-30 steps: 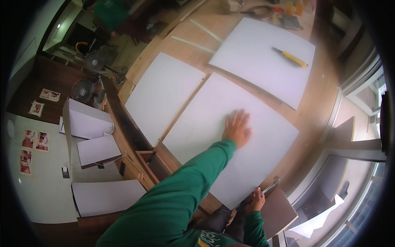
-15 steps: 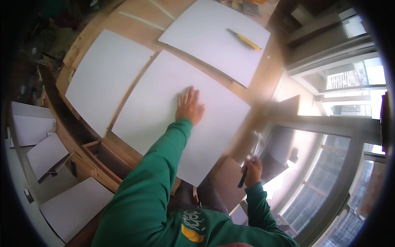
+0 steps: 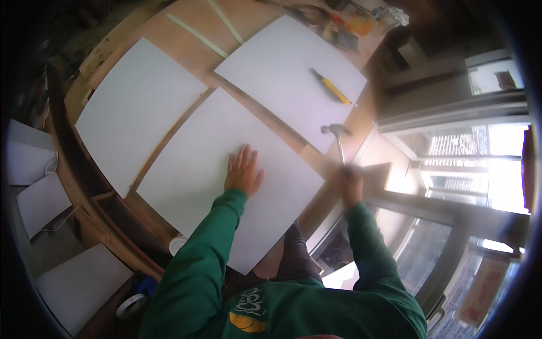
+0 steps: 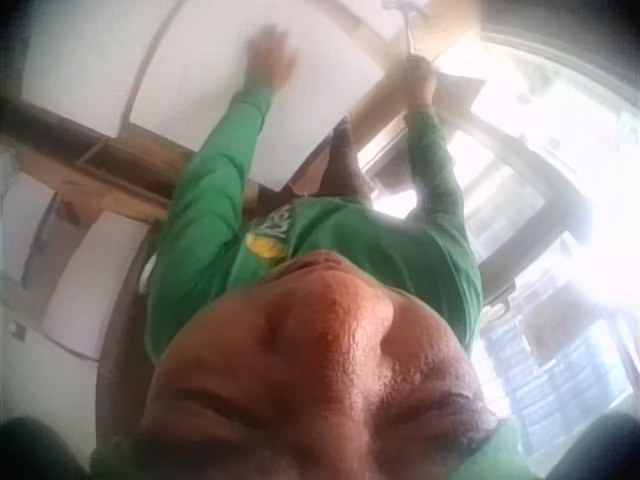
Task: The person uses a hammer to drive a nail into a white panel, picks up another panel to move it, and then uses a utility knife to score or cut along the edge of a panel on a work table.
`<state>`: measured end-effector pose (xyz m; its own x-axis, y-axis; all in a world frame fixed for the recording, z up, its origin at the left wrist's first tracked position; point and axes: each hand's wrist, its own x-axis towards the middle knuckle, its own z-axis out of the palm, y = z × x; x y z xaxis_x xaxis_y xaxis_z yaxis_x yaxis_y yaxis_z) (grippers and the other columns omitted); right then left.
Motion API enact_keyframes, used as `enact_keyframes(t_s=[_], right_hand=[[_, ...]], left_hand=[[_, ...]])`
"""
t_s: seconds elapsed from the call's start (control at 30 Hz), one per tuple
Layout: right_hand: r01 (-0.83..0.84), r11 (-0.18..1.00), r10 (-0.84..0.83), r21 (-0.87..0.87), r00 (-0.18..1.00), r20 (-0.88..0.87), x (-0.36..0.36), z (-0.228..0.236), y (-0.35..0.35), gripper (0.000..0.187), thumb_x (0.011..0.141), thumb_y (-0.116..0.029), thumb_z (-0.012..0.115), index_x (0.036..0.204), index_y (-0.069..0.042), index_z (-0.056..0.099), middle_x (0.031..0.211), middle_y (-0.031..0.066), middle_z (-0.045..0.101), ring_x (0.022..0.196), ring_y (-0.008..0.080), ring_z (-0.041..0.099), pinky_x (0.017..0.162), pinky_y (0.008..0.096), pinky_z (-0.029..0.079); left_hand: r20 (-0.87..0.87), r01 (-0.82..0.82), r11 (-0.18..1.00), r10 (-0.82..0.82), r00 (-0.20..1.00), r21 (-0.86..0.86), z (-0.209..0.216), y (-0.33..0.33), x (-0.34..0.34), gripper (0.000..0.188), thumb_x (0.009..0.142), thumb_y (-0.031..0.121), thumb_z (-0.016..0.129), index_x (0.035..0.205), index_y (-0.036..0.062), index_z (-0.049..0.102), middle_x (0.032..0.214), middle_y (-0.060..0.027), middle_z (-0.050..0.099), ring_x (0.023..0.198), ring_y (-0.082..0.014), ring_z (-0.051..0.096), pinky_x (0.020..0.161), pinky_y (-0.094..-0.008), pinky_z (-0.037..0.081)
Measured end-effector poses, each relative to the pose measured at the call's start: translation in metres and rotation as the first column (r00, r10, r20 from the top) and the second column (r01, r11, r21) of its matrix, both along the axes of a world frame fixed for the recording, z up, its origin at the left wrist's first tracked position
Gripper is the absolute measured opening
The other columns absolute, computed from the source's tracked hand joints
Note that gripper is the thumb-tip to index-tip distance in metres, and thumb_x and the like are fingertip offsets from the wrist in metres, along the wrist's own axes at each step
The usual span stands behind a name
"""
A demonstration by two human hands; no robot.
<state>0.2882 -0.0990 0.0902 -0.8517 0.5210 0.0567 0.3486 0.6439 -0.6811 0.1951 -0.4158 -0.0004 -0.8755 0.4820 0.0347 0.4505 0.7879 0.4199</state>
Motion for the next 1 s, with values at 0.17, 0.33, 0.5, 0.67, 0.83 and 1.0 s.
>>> enact_keyframes(t_s=[0.17,0.33,0.5,0.67,0.83,1.0], right_hand=[[-0.146,0.986,0.147,-0.083,0.989,0.007,-0.151,-0.060,0.048,0.026,0.082,-0.020,0.067,0.100,-0.002,0.065,0.086,0.0138,0.067,0.080,0.0256,0.064,0.075,0.0358,0.051],[-0.222,0.974,0.221,-0.055,0.975,-0.023,-0.257,-0.090,0.041,0.028,0.083,-0.020,0.063,0.105,-0.003,0.064,0.096,0.0212,0.068,0.091,0.0396,0.064,0.080,0.0432,0.051],[-0.243,0.966,0.250,-0.087,0.965,0.078,-0.292,-0.093,0.040,0.029,0.084,-0.019,0.061,0.108,-0.003,0.062,0.095,0.0222,0.068,0.089,0.0383,0.065,0.080,0.0422,0.051],[-0.285,0.953,0.296,-0.103,0.946,0.128,-0.295,-0.097,0.044,0.027,0.084,-0.018,0.060,0.107,-0.003,0.062,0.094,0.0223,0.068,0.088,0.0385,0.065,0.080,0.0421,0.051],[-0.349,0.932,0.342,0.095,0.936,0.080,-0.300,-0.124,0.063,0.025,0.083,-0.016,0.060,0.104,-0.004,0.064,0.098,0.0211,0.063,0.093,0.0398,0.061,0.085,0.0432,0.049],[-0.362,0.898,0.336,0.252,0.931,0.139,-0.299,-0.125,0.055,0.024,0.081,-0.014,0.061,0.103,-0.005,0.066,0.105,0.0190,0.059,0.104,0.0383,0.055,0.091,0.0438,0.046]], left_hand=[[-0.018,-0.027,1.000,0.027,0.999,-0.007,-0.002,0.011,-0.001,0.062,0.091,0.036,0.058,0.142,0.0053,0.041,0.154,-0.0167,0.032,0.143,-0.0316,0.027,0.117,-0.0532,0.021],[-0.055,-0.024,0.997,0.020,0.998,-0.073,0.006,0.011,-0.004,0.062,0.090,0.037,0.059,0.141,0.0056,0.042,0.152,-0.0171,0.035,0.141,-0.0336,0.031,0.115,-0.0540,0.025],[-0.011,-0.033,0.992,0.032,0.999,-0.119,0.006,0.016,-0.005,0.064,0.092,0.038,0.056,0.146,0.0083,0.039,0.154,-0.0158,0.033,0.143,-0.0337,0.029,0.118,-0.0526,0.021],[-0.009,-0.054,0.991,0.053,0.999,-0.123,0.009,0.019,-0.005,0.064,0.092,0.039,0.056,0.146,0.0086,0.039,0.155,-0.0149,0.033,0.143,-0.0331,0.030,0.118,-0.0526,0.021],[-0.019,-0.034,0.994,0.032,0.999,-0.104,0.005,0.020,-0.007,0.064,0.093,0.040,0.055,0.146,0.0100,0.039,0.156,-0.0146,0.031,0.144,-0.0329,0.028,0.118,-0.0536,0.021],[-0.036,-0.056,0.989,0.051,0.998,-0.135,0.009,0.013,-0.001,0.063,0.092,0.042,0.056,0.143,0.0087,0.042,0.153,-0.0148,0.035,0.142,-0.0320,0.032,0.117,-0.0522,0.024]])
